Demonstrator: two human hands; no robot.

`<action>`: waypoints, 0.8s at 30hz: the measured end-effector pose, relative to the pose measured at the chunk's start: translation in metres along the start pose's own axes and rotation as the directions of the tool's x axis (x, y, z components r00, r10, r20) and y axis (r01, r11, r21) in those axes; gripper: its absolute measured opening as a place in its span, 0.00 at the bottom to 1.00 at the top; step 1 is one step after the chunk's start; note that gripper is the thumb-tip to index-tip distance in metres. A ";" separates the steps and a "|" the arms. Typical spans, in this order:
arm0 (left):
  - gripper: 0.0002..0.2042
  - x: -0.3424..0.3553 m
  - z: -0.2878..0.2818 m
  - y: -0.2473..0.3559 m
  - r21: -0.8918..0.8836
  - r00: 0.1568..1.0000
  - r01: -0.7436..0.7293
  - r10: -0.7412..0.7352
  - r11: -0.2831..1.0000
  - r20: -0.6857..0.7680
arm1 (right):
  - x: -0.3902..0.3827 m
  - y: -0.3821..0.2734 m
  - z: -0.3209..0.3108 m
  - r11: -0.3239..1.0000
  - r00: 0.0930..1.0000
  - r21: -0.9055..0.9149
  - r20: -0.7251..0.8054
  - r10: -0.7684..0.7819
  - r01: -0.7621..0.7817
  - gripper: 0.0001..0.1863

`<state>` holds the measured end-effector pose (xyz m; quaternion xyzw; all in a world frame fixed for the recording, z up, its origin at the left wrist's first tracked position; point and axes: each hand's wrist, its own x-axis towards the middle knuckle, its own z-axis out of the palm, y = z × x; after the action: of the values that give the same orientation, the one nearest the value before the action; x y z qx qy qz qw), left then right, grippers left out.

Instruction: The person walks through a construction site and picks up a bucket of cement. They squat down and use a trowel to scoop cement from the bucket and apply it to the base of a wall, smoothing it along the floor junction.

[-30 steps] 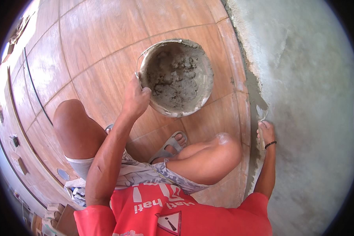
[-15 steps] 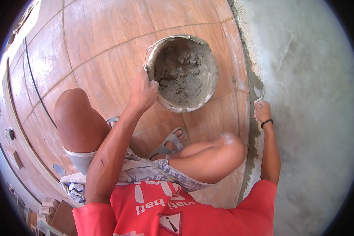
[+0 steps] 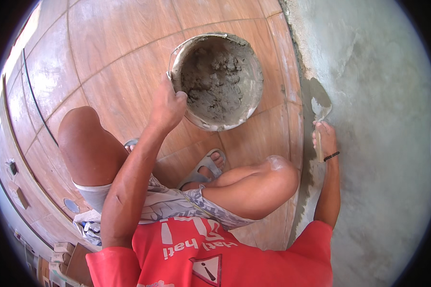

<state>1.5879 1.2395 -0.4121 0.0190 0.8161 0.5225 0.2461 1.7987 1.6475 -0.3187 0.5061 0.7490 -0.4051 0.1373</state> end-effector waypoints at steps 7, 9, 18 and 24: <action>0.19 0.001 -0.001 0.002 0.056 1.000 0.006 -0.005 0.998 -0.007 | 0.020 0.078 0.005 0.969 0.989 -0.199 -0.054 0.139 -0.147 0.15; 0.19 0.003 0.001 -0.003 0.067 1.000 -0.007 0.008 0.998 -0.021 | 0.017 0.077 -0.003 0.965 0.991 -0.228 -0.051 0.124 -0.132 0.14; 0.19 -0.002 -0.002 0.004 0.062 1.000 0.026 -0.026 0.998 0.010 | -0.045 0.078 -0.046 0.938 0.994 -0.348 -0.095 -0.049 0.013 0.13; 0.19 0.000 -0.002 0.001 0.051 1.000 0.016 -0.016 0.999 0.012 | -0.013 0.050 0.024 0.941 0.998 -0.332 -0.012 -0.067 0.059 0.13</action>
<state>1.5872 1.2383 -0.4104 0.0219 0.8278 0.4994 0.2547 1.8437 1.6292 -0.3491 0.4563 0.8237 -0.2716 0.1985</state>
